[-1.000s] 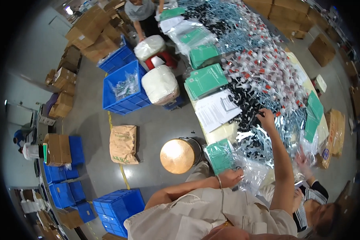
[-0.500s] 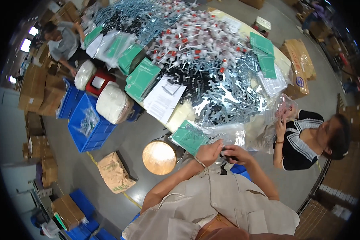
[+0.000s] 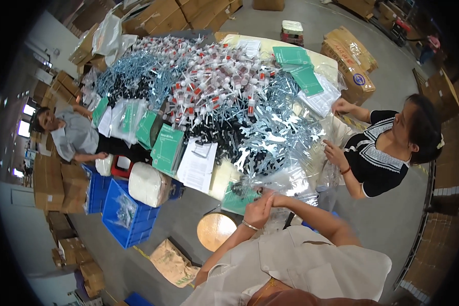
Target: Packing components and user manuals into plastic bags at a warehouse workstation.
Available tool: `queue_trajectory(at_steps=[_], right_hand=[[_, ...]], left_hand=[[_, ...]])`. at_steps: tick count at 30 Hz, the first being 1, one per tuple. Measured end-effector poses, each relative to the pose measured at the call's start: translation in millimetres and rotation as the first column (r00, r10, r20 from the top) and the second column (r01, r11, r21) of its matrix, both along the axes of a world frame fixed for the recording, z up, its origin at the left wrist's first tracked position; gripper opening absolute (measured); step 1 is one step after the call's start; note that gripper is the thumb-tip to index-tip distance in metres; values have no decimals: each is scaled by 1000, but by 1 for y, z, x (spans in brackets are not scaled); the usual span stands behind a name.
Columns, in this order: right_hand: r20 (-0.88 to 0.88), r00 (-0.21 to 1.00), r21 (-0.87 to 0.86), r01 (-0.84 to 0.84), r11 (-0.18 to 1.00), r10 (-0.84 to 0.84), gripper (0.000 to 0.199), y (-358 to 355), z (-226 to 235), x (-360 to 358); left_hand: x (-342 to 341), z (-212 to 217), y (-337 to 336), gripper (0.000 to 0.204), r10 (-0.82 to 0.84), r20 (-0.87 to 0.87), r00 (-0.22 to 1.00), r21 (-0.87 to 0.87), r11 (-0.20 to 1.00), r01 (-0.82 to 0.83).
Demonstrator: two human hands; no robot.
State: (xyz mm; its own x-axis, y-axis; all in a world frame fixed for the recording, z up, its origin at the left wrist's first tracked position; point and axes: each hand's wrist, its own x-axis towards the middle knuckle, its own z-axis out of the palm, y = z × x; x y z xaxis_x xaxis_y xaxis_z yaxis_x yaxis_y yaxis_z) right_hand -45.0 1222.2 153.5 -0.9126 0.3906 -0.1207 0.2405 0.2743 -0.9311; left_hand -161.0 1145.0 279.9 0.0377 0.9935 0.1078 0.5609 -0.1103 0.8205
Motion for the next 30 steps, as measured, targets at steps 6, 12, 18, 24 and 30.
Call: queue_trajectory(at_steps=[6,12,18,24,30], right_hand=[[-35,881,-764,-327,556,471,23,121,166,8],[-9,659,189,740,646,-752,50,260,110,-57],[35,535,438,751,494,-844,60,299,49,-109],[48,356,352,868,349,-933,37,291,51,-115],[-54,276,-300,912,279,-960,33,238,39,-54]], left_hand=[[-20,2,9,22,187,104,977,-13,982,-187],[-27,-4,13,21,177,147,973,-100,981,-163],[-29,-15,9,21,119,97,988,-47,992,-115],[-34,-7,5,21,47,79,996,-129,991,-37],[-35,-24,10,23,24,33,999,-36,999,-23]])
